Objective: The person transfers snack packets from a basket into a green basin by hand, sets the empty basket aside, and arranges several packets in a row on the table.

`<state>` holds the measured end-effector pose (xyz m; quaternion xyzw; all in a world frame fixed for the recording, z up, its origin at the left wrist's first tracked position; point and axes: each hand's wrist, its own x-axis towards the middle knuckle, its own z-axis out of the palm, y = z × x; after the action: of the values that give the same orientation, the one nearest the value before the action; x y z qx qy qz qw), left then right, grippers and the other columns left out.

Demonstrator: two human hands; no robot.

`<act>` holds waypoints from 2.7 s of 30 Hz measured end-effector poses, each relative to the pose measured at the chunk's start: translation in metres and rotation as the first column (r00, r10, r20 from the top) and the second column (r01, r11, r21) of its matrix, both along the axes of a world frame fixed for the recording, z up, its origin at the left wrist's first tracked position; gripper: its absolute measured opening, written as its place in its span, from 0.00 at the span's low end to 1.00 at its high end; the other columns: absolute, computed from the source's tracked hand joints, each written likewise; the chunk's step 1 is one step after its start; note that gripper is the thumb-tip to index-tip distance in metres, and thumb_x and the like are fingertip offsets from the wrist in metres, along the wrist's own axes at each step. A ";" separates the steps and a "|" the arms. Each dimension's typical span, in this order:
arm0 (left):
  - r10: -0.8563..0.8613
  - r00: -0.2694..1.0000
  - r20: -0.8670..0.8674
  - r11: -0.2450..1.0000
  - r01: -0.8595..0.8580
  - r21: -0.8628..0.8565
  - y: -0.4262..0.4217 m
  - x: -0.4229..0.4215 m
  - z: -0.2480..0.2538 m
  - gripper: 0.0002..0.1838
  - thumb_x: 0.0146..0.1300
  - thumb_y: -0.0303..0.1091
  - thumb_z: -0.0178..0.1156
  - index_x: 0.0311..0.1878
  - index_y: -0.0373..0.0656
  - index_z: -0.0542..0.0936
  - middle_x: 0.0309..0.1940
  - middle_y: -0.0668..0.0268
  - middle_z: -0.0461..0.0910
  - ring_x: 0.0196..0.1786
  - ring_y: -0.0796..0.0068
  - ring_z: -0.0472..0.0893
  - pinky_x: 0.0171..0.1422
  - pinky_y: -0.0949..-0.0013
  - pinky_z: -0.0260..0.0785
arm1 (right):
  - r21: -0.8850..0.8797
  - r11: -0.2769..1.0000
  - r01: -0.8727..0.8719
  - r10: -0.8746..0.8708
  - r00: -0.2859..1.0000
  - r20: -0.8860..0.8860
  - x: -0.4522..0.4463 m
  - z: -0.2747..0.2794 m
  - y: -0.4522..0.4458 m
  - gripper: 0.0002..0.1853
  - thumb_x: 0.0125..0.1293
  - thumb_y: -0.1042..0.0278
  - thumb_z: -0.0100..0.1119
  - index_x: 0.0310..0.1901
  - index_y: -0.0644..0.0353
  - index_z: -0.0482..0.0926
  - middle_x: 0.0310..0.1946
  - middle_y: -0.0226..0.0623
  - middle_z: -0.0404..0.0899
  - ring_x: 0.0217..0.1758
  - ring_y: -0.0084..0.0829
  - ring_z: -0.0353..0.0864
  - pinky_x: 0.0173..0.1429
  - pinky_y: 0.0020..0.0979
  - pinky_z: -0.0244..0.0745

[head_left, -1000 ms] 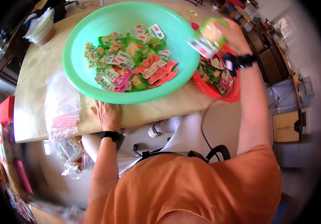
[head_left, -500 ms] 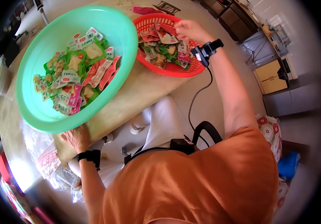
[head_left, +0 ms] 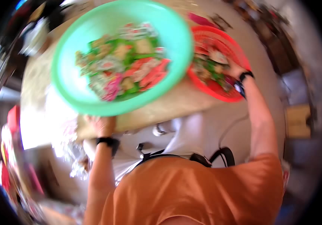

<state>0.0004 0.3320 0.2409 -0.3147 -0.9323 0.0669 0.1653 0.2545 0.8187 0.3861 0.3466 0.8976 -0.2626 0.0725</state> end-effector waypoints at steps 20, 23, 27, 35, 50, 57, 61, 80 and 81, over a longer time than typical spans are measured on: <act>0.026 0.918 0.396 0.855 -0.226 0.467 0.018 0.006 0.055 0.24 0.56 0.41 0.54 0.56 0.45 0.71 0.62 0.58 0.63 0.69 0.56 0.56 0.66 0.38 0.43 | -0.723 0.668 -0.178 -0.315 0.813 -0.490 -0.121 0.091 -0.064 0.23 0.55 0.74 0.47 0.55 0.64 0.66 0.39 0.40 0.77 0.34 0.31 0.78 0.40 0.33 0.77; 0.036 0.922 0.387 0.884 -0.210 0.417 0.017 0.006 0.047 0.22 0.55 0.42 0.55 0.54 0.45 0.73 0.60 0.59 0.66 0.67 0.58 0.58 0.67 0.40 0.43 | -0.714 0.605 -0.352 -0.055 0.876 -0.479 -0.178 0.095 -0.115 0.22 0.61 0.69 0.47 0.57 0.64 0.66 0.44 0.39 0.78 0.41 0.26 0.78 0.44 0.29 0.76; 0.047 0.936 0.350 0.900 -0.191 0.391 0.024 0.010 0.049 0.22 0.56 0.45 0.53 0.51 0.45 0.76 0.56 0.59 0.71 0.63 0.58 0.63 0.67 0.44 0.45 | -0.677 0.561 -0.476 -0.048 0.798 -0.601 -0.224 0.103 -0.222 0.21 0.65 0.54 0.54 0.53 0.59 0.67 0.46 0.33 0.75 0.43 0.28 0.77 0.44 0.29 0.75; 0.141 0.888 0.437 0.962 -0.228 0.152 0.033 0.020 0.077 0.23 0.64 0.46 0.43 0.58 0.45 0.71 0.59 0.57 0.68 0.65 0.58 0.61 0.64 0.45 0.48 | -0.032 0.879 -0.476 0.297 0.598 -0.745 -0.151 0.092 -0.235 0.39 0.61 0.52 0.59 0.64 0.67 0.54 0.59 0.59 0.64 0.61 0.45 0.69 0.56 0.38 0.72; 0.128 0.887 0.443 0.987 -0.159 0.034 0.039 0.018 0.072 0.21 0.62 0.48 0.44 0.46 0.43 0.78 0.46 0.54 0.78 0.52 0.52 0.72 0.57 0.48 0.55 | 0.388 0.911 0.141 -0.073 0.980 -0.184 -0.040 0.015 0.021 0.22 0.52 0.58 0.62 0.46 0.63 0.76 0.41 0.50 0.77 0.45 0.44 0.78 0.48 0.40 0.73; 0.038 0.962 0.270 0.981 -0.088 0.174 0.033 0.021 0.049 0.20 0.61 0.47 0.44 0.43 0.45 0.80 0.40 0.55 0.80 0.48 0.53 0.74 0.56 0.49 0.55 | 0.209 0.944 0.255 -0.252 0.967 -0.042 -0.055 -0.036 0.071 0.31 0.57 0.55 0.59 0.59 0.64 0.67 0.54 0.54 0.71 0.56 0.44 0.73 0.57 0.38 0.68; 0.107 0.922 0.373 0.992 -0.126 0.027 0.033 0.017 0.056 0.18 0.61 0.47 0.45 0.41 0.47 0.80 0.38 0.57 0.80 0.47 0.54 0.74 0.54 0.49 0.56 | 0.325 0.910 0.259 -0.246 0.966 -0.081 -0.043 -0.042 0.086 0.22 0.60 0.60 0.55 0.54 0.60 0.72 0.46 0.51 0.76 0.50 0.46 0.76 0.53 0.39 0.70; 0.104 0.902 0.418 0.930 -0.238 0.281 0.027 0.009 0.055 0.17 0.54 0.43 0.54 0.45 0.48 0.78 0.47 0.62 0.75 0.57 0.60 0.67 0.63 0.43 0.47 | 0.083 0.896 -0.437 0.379 0.651 -0.657 -0.139 0.116 -0.109 0.15 0.61 0.77 0.55 0.51 0.60 0.72 0.40 0.30 0.79 0.42 0.19 0.77 0.47 0.22 0.73; 0.095 0.915 0.391 0.920 -0.231 0.318 0.026 0.009 0.054 0.17 0.55 0.43 0.54 0.46 0.47 0.77 0.49 0.62 0.75 0.58 0.60 0.66 0.64 0.42 0.47 | 0.203 0.850 -0.485 0.495 0.608 -0.621 -0.150 0.111 -0.121 0.14 0.60 0.80 0.53 0.48 0.60 0.74 0.39 0.30 0.79 0.42 0.21 0.76 0.46 0.22 0.72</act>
<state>0.0097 0.3584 0.2951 -0.2063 -0.9663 -0.1500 0.0357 0.1043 0.6980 0.4974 -0.0256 0.9267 -0.3299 -0.1784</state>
